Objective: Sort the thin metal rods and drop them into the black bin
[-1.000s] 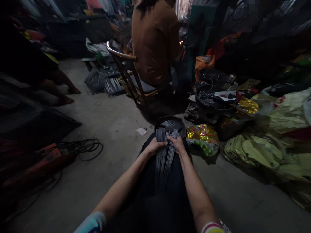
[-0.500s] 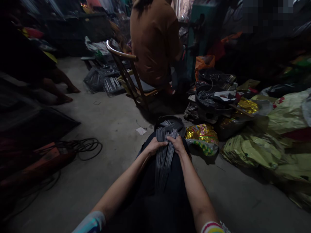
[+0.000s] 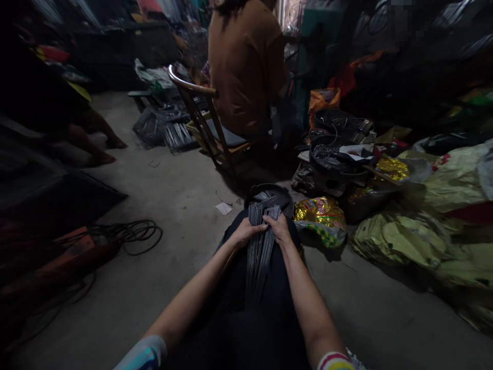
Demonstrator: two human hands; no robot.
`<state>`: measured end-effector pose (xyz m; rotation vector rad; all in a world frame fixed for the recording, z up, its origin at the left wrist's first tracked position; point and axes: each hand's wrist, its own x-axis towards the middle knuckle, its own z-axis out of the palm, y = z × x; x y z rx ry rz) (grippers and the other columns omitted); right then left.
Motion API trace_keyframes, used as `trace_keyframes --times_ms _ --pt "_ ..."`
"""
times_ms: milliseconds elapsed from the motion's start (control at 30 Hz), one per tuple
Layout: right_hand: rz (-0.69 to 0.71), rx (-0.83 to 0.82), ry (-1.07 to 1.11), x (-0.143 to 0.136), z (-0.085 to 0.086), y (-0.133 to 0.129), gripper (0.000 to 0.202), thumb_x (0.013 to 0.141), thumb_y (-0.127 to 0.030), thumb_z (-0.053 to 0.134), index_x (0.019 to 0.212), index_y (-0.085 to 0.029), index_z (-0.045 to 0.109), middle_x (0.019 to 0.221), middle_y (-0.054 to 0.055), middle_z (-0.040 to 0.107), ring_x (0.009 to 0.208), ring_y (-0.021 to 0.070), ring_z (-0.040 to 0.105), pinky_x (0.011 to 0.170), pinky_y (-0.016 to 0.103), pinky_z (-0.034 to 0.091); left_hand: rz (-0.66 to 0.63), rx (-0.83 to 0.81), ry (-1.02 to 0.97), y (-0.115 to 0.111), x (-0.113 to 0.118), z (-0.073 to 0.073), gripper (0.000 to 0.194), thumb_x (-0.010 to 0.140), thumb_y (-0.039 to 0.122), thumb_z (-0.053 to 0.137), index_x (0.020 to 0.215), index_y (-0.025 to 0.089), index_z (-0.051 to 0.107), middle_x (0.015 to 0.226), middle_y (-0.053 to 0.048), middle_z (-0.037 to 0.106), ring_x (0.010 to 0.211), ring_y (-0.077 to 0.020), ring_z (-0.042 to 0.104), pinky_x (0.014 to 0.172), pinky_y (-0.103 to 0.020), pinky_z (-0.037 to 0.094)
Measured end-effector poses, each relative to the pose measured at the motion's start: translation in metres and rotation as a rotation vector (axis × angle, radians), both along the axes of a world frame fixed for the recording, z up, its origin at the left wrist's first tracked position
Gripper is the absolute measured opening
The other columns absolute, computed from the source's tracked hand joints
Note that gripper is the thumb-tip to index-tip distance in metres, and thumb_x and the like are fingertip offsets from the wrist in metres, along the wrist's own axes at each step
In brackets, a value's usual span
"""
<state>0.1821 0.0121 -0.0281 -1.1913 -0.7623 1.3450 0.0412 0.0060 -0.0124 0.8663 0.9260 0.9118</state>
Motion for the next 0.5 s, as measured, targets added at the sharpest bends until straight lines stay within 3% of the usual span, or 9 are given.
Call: trace_keyframes --times_ms 167,267,500 --pt "-0.018 -0.01 0.001 0.0023 -0.0002 -0.0022 0.022 0.061 -0.028 0.076 0.079 -0.019 0.066 0.074 -0.002 0.068 0.067 0.0162 0.062 0.069 0.029 0.048 0.028 -0.134 -0.023 -0.0026 -0.0032 0.0016 0.033 0.055 0.025 0.082 0.081 0.012 0.068 0.069 -0.002 0.067 0.06 -0.0157 0.06 0.064 -0.028 0.047" --pt "-0.028 -0.013 0.026 0.0026 0.002 -0.0042 0.024 0.06 -0.028 0.078 0.079 -0.019 0.066 0.072 -0.002 0.068 0.065 0.016 0.061 0.068 0.028 0.049 0.035 -0.133 -0.015 -0.0027 -0.0039 0.0009 0.028 0.054 0.021 0.079 0.077 0.012 0.067 0.063 0.0 0.064 0.054 -0.0133 0.057 0.06 -0.027 0.045" --pt "0.002 0.076 0.005 0.0004 -0.0014 -0.0031 0.044 0.061 -0.032 0.082 0.101 -0.02 0.067 0.099 0.004 0.073 0.089 0.0226 0.068 0.087 0.037 0.051 0.048 -0.078 -0.011 -0.0015 -0.0013 0.0007 0.034 0.051 0.021 0.082 0.081 0.011 0.069 0.072 -0.003 0.069 0.064 -0.017 0.062 0.069 -0.03 0.048"
